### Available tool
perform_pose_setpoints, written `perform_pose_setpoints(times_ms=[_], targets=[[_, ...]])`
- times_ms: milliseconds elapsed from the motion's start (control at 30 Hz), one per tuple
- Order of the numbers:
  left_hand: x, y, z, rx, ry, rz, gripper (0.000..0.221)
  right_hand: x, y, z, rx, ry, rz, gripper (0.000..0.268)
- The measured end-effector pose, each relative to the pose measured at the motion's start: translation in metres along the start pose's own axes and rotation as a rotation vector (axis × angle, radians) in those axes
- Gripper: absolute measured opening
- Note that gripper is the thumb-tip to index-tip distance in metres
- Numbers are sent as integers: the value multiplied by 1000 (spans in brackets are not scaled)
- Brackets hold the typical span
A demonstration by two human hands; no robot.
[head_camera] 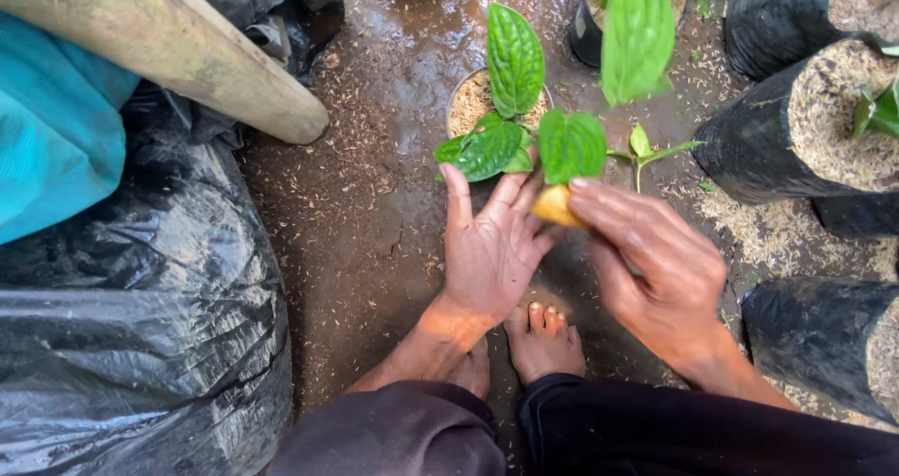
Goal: The person wipes the leaves of several potted plants using a small yellow sponge. They handle each plant individually, turning leaves to clean both sides, and move from one plant to the next.
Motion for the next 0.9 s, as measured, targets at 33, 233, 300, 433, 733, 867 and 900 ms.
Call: perform_pose_setpoints(times_ms=[33, 233, 300, 433, 733, 867, 900], targets=[[-2, 0, 1, -4, 10, 2, 111, 1, 0, 1, 25, -18, -1, 26], [-5, -5, -8, -46, -51, -6, 111, 1, -17, 18, 151, 505, 526, 24], [-4, -5, -7, -43, -50, -22, 111, 13, -8, 13, 167, 392, 295, 27], [-6, -1, -2, -37, -41, -22, 113, 17, 15, -5, 75, -73, 63, 32], [-6, -7, -5, 42, -151, 8, 113, -11, 8, 12, -131, 455, 539, 33], [-6, -2, -4, 20, -66, -75, 114, 6, 4, 12, -167, 867, 597, 29], [-8, 1, -3, 8, -59, -68, 115, -7, -9, 2, -220, 823, 571, 33]])
Point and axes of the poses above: each hand's wrist, its own y-axis towards the middle knuckle, its own x-axis out of the back of the hand, z = x × y, the point moved 6 cm from there along y, towards the middle knuckle, and after that the axes turned 4 degrees about -z, right-handed, at the moved point
